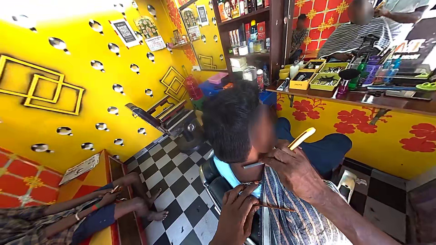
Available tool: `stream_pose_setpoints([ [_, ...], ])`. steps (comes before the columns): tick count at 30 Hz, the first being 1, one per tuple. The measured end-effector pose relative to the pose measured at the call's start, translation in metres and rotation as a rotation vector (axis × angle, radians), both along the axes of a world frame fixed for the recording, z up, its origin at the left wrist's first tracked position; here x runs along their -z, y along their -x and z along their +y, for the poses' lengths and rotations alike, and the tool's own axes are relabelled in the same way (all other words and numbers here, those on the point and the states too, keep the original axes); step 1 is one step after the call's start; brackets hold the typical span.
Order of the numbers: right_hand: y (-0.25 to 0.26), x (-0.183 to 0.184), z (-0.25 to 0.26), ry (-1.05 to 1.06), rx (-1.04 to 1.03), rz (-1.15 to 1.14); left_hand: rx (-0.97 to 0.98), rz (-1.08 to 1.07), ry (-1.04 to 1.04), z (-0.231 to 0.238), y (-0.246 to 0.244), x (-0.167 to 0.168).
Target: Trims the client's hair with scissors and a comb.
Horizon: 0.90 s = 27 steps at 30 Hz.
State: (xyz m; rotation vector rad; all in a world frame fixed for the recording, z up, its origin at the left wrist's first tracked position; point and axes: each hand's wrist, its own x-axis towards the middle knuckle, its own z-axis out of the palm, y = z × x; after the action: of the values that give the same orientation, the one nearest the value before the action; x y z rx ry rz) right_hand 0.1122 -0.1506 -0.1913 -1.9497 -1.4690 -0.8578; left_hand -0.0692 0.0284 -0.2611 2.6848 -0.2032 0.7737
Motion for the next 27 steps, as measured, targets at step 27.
stream_pose_setpoints([
  [27, 0.066, 0.071, -0.091, -0.338, 0.557, 0.241, 0.028, -0.431, 0.263, 0.113, -0.004, -0.081],
])
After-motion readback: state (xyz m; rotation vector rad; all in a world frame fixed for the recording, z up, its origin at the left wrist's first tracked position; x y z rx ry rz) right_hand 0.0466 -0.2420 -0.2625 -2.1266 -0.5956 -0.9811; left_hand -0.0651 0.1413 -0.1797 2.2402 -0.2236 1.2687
